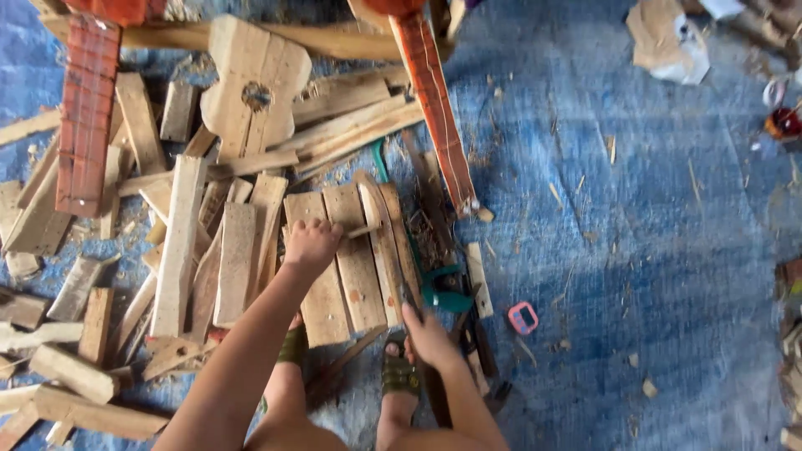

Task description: A person uses a curved blade to shave layers off a piece of wood while sitting on a tarp.

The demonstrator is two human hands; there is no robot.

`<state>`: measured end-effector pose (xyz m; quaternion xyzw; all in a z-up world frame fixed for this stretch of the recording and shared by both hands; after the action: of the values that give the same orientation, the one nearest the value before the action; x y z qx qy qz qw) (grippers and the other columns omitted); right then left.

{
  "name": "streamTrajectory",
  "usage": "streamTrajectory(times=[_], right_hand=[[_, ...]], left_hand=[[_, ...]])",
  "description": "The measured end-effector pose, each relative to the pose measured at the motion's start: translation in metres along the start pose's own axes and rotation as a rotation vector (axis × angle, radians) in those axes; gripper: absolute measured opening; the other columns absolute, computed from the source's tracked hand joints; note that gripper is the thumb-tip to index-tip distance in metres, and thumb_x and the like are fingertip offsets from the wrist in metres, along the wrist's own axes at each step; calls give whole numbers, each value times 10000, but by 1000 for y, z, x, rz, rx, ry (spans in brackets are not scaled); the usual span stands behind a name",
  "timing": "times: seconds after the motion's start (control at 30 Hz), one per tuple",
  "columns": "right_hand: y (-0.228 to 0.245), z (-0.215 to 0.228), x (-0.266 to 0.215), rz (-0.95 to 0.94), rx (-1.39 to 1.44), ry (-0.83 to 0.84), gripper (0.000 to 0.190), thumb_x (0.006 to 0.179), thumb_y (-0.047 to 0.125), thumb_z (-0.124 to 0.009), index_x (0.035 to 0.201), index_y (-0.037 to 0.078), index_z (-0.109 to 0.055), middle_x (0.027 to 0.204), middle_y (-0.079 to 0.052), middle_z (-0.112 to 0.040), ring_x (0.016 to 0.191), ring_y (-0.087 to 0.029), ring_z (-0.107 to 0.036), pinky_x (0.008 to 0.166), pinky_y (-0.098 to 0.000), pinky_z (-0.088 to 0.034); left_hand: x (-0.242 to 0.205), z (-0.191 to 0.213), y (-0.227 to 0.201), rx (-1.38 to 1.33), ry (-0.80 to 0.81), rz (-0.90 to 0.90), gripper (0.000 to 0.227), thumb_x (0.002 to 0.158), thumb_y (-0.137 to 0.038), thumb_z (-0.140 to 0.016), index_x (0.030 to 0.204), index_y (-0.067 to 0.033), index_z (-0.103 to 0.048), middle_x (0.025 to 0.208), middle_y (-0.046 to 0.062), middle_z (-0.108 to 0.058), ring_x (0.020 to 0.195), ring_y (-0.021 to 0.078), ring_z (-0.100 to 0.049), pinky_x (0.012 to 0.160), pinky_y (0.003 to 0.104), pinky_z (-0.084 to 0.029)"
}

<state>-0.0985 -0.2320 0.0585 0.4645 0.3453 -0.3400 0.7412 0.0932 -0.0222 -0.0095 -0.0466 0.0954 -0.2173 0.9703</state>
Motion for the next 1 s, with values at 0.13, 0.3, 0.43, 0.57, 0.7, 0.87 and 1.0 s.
streamTrajectory(times=[0.13,0.3,0.43,0.57,0.7,0.87,1.0], right_hand=[[-19,-3,27,149,120,47,692,1031,610,-464,821,-23,-648,521,-168,-632,393,-274,-653,434,-368,-552],[-35,-26,43,141,606,277,625,1046,577,-473,890,-14,-603,498,-148,-516,328,-263,-539,407,-409,-527],[2,1,26,219,306,56,593,1029,496,-596,1166,-81,-566,542,-175,-597,365,-271,-616,342,-408,-542],[73,46,-34,444,161,-160,450,1058,379,-444,1067,-33,-626,514,-128,-621,389,-244,-629,437,-340,-532],[103,69,-83,927,126,-332,400,1032,383,-375,954,60,-599,467,-55,-637,413,-172,-643,512,-271,-527],[15,23,11,354,-103,-142,504,1026,470,-434,1089,-4,-592,566,-111,-667,476,-230,-685,502,-346,-570],[-30,-10,27,159,-166,27,674,1036,632,-398,985,12,-658,519,-85,-676,448,-203,-696,504,-320,-575]], left_hand=[[1,-5,0,80,-213,-27,159,950,-367,-569,968,-240,-665,921,-9,-706,931,231,-676,763,391,-478],[-1,-4,-1,88,-247,-47,115,912,-341,-577,945,-262,-654,883,-27,-693,923,212,-675,738,366,-491],[-2,-13,-1,85,-269,-62,175,897,-424,-618,944,-258,-652,880,-18,-682,917,221,-675,743,384,-504],[3,-14,1,36,-219,-55,142,914,-367,-598,959,-242,-650,895,-1,-686,929,248,-674,762,405,-503],[4,-24,5,18,-205,-63,184,891,-420,-631,966,-252,-636,904,1,-671,948,247,-674,767,409,-502],[0,-20,3,32,-264,-63,121,897,-348,-619,958,-245,-642,880,8,-662,909,254,-672,751,408,-491],[-10,-12,-2,31,-198,-77,175,927,-408,-596,985,-257,-662,914,14,-684,937,254,-682,801,425,-481]])
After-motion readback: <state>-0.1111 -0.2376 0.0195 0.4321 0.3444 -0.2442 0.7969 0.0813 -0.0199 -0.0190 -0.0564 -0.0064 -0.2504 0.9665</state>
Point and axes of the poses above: each hand's wrist, its own x-axis towards the middle knuckle, its own z-axis out of the back of the hand, y = z × x, the point moved 7 cm from there along x, towards the middle knuckle
